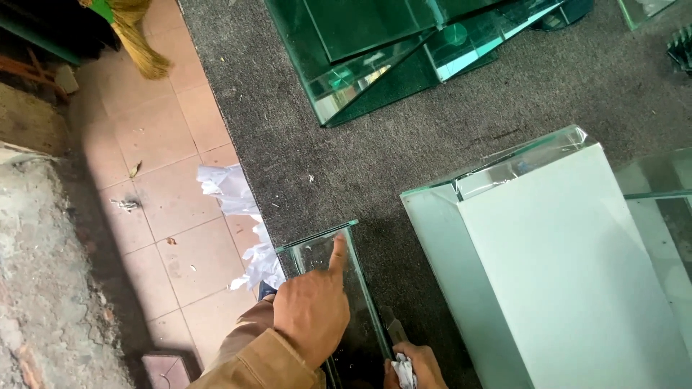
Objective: Scraping excess material from the edges of glass panels using a razor blade and wiping them clean.
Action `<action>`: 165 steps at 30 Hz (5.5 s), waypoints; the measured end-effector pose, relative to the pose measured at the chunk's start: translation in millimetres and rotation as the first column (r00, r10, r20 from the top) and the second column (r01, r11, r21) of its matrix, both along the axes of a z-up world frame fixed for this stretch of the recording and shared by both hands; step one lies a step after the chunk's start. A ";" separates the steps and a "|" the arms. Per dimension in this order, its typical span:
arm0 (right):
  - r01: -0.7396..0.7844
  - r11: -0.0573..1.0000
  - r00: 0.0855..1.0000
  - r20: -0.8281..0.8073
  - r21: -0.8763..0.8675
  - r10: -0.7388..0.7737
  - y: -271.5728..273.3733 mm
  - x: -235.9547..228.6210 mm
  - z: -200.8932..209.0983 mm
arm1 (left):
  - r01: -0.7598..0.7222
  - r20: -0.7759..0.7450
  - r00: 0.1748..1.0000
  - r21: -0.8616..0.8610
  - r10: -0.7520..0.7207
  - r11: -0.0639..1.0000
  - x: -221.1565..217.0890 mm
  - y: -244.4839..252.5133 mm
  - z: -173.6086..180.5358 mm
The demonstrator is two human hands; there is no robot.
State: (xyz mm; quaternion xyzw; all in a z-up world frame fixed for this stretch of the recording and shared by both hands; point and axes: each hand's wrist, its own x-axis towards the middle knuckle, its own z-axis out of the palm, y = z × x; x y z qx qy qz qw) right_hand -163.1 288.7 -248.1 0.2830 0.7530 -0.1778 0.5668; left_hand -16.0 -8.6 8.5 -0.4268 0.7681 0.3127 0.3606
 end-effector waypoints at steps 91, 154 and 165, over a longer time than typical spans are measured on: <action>-0.912 0.308 0.089 -0.604 0.270 0.792 -198.7 105.4 250.1 | -0.366 -0.749 0.623 -0.535 -0.226 0.761 62.8 51.0 -65.0; -0.976 0.209 0.040 -0.884 0.066 0.466 -190.9 82.5 248.2 | -0.286 -0.668 0.711 -0.559 -0.219 0.778 57.7 49.0 -64.9; -0.979 0.198 0.062 -0.855 0.048 0.514 -193.2 78.7 247.6 | -0.310 -0.704 0.684 -0.518 -0.191 0.798 58.4 43.0 -55.5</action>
